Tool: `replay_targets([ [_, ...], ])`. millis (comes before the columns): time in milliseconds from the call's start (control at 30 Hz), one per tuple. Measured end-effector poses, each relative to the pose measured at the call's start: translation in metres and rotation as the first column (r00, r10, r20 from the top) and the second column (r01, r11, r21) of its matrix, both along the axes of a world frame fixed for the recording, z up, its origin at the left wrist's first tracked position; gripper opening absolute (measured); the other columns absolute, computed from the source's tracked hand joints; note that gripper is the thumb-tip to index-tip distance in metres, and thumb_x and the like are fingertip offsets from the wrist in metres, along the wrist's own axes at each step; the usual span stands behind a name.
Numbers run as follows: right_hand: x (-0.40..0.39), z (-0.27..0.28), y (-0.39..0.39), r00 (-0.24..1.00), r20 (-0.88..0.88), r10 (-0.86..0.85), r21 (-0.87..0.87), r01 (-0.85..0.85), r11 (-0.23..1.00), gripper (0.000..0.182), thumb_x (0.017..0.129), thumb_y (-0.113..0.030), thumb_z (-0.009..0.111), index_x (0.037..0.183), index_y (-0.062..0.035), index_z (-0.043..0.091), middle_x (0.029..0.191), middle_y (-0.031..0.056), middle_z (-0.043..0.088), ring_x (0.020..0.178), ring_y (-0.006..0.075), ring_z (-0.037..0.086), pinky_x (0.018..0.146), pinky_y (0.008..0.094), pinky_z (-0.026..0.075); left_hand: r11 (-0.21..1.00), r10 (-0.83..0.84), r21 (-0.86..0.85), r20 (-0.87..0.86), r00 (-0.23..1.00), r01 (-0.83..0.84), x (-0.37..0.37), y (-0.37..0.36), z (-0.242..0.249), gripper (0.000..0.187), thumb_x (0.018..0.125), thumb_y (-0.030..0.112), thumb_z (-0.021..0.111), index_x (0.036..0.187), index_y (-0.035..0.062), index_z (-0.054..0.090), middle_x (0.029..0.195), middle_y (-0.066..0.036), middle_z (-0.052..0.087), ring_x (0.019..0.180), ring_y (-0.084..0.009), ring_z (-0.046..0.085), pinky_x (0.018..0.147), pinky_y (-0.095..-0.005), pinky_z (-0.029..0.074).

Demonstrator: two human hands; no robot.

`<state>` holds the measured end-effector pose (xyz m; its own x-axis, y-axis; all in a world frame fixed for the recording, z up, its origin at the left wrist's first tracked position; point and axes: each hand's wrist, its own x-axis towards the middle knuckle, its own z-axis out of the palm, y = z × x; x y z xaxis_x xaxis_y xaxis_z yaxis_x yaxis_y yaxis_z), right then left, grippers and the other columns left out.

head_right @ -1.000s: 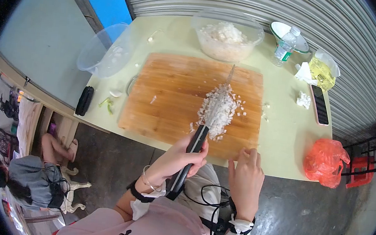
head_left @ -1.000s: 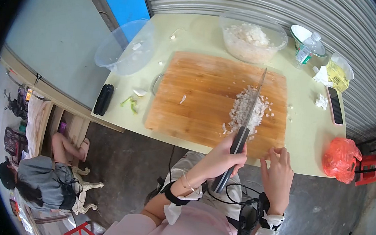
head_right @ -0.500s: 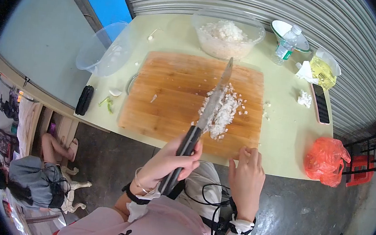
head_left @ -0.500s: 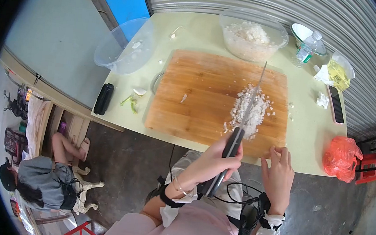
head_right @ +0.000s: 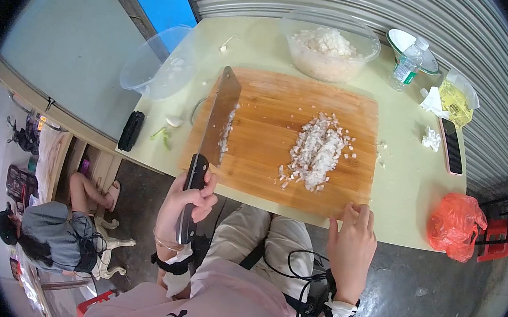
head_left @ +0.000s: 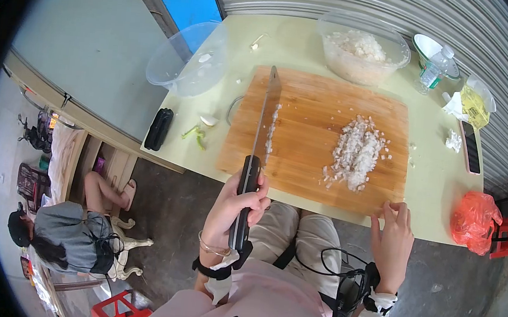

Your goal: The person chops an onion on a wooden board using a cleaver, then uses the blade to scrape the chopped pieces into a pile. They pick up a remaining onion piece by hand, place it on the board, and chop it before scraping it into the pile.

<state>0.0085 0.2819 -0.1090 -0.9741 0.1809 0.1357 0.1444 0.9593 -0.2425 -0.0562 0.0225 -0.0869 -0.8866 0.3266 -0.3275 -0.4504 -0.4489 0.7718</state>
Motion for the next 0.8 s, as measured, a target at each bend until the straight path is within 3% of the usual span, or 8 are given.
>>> replay_targets([
  [800,0.0004,-0.0011,-0.0007,1.000,0.001,-0.003,0.033,0.003,0.999,0.029,0.078,-0.014,0.060,0.100,0.0038,0.054,0.098,0.0128,0.049,0.092,0.0271,0.053,0.068,0.0369,0.049,0.999,-0.007,0.039,0.044,0.999,0.005,0.0017,0.0022,-0.0051,0.030,0.062,-0.006,0.047,0.088,0.0047,0.038,0.069,-0.003,0.040,0.043,-0.0082,0.038,0.037,-0.0206,0.030],
])
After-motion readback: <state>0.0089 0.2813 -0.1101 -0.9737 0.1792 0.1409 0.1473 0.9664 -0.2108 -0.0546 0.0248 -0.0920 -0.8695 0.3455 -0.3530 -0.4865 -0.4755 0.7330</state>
